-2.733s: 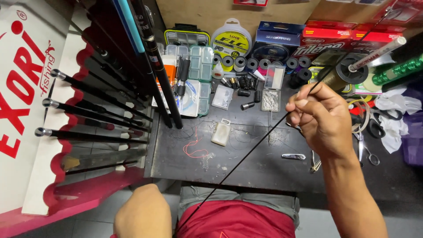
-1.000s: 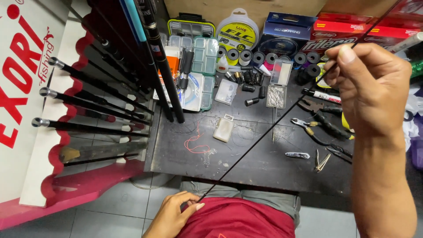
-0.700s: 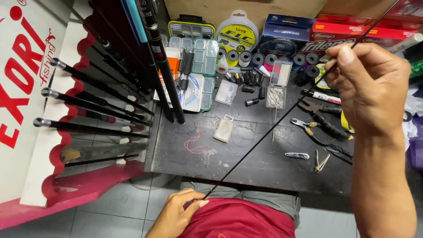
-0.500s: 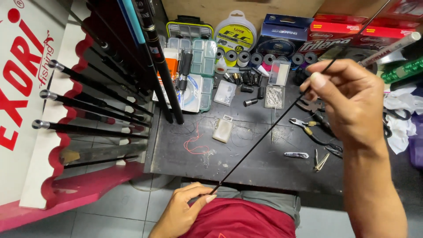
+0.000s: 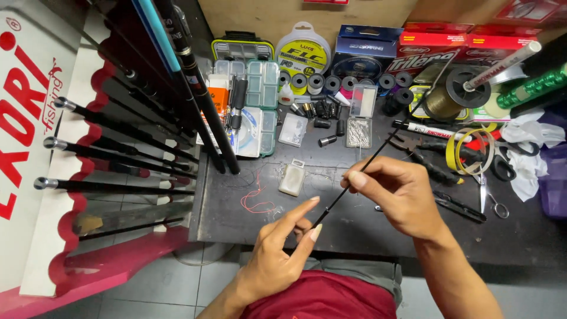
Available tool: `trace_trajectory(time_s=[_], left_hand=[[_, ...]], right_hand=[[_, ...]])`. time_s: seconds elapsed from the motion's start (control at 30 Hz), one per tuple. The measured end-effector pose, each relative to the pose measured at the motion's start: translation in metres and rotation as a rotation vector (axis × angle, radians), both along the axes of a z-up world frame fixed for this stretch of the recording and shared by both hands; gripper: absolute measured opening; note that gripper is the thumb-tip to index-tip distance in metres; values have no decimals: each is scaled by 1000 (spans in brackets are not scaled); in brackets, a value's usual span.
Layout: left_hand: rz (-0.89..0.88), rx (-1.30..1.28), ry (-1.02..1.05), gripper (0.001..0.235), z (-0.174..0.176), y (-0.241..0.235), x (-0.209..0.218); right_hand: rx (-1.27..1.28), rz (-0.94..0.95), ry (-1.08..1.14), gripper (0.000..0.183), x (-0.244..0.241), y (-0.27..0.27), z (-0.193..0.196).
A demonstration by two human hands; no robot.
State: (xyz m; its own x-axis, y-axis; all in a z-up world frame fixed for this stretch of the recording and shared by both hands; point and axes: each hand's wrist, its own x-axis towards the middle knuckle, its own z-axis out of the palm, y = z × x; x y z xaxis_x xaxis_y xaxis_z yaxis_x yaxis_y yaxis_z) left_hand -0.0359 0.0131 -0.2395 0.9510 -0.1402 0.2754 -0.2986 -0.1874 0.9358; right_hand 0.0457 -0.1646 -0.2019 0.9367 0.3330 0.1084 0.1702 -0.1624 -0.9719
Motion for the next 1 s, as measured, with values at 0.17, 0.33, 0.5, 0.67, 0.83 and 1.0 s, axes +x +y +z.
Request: trace_trajectory(time_s=[0.17,0.33,0.5,0.67,0.83,1.0], left_hand=[[11,193,-233,38,-3,-2,11],[-98,207,-267,35,1,1,17],[-151,174,-234,35,1,2,19],[-213,103,-173,35,0,2,18],[-228,90,-142,35,-1,1,18],[-208,81,-131,34,-4,0,19]], right_hand=[[48,80,-11,9,-2,2,-9],[66,84,-18,8,-1,1,-7],[-21,3,111,20,6,-13,-11],[232,-214,8,38,27,-26,5],[200,-253,-20,30,37,-27,21],[210,-293,-57,16,40,-28,10]])
